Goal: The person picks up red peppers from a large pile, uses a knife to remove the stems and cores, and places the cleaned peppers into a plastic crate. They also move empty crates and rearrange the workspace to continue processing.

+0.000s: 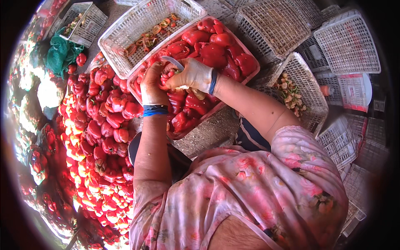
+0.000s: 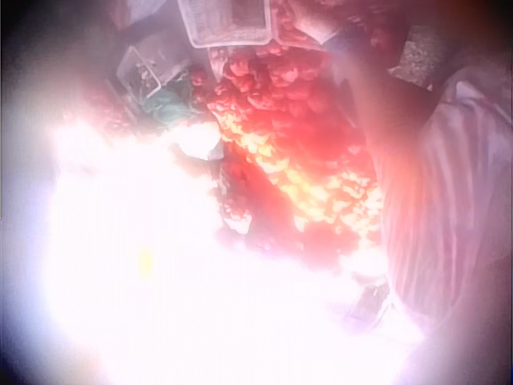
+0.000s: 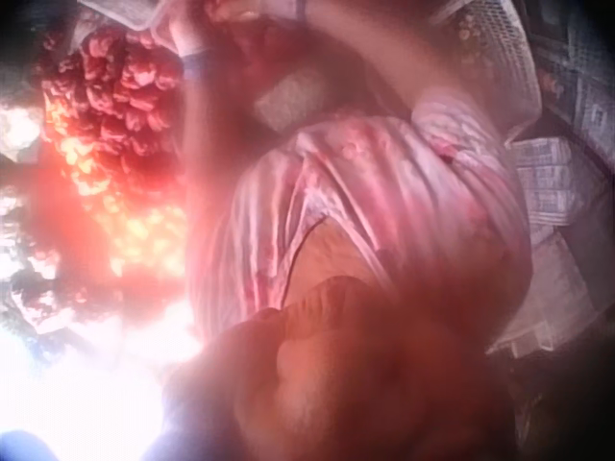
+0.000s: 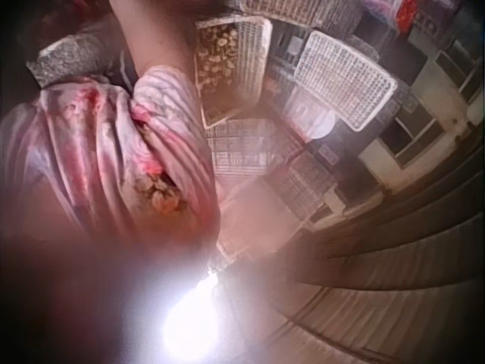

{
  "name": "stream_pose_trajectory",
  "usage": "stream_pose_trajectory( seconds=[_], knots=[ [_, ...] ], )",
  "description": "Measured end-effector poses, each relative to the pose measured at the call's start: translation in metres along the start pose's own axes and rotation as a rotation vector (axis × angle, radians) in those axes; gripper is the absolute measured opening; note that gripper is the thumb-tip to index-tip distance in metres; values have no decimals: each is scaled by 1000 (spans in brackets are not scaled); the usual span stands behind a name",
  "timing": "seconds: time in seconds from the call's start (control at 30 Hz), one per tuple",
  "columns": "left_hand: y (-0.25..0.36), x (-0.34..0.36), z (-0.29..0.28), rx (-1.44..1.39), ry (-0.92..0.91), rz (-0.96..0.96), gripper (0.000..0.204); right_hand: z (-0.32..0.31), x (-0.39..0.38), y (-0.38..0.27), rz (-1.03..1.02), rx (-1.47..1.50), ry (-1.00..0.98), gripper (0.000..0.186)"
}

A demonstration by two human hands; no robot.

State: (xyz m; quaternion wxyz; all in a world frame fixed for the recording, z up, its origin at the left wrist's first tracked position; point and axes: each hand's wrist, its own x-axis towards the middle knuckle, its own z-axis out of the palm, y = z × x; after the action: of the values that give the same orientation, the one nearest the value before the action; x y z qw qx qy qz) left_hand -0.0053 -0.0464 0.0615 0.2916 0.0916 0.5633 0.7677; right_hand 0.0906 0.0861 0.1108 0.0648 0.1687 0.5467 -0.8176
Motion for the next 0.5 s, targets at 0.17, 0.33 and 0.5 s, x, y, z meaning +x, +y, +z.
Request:
stream_pose_trajectory(
  seconds=[0.17, 0.33, 0.5],
  knots=[
    [7, 1, 20, -569, -278, -235, 38, -34, -50, -33, -128, 434, 90, 26],
    [26, -15, 33, -695, -89, -214, 42, -122, -161, -86, -129, -534, 877, 43],
    [15, -7, 28, -678, -190, -97, 39, -228, -266, -54, 597, -1535, 922, 68]
  ],
)
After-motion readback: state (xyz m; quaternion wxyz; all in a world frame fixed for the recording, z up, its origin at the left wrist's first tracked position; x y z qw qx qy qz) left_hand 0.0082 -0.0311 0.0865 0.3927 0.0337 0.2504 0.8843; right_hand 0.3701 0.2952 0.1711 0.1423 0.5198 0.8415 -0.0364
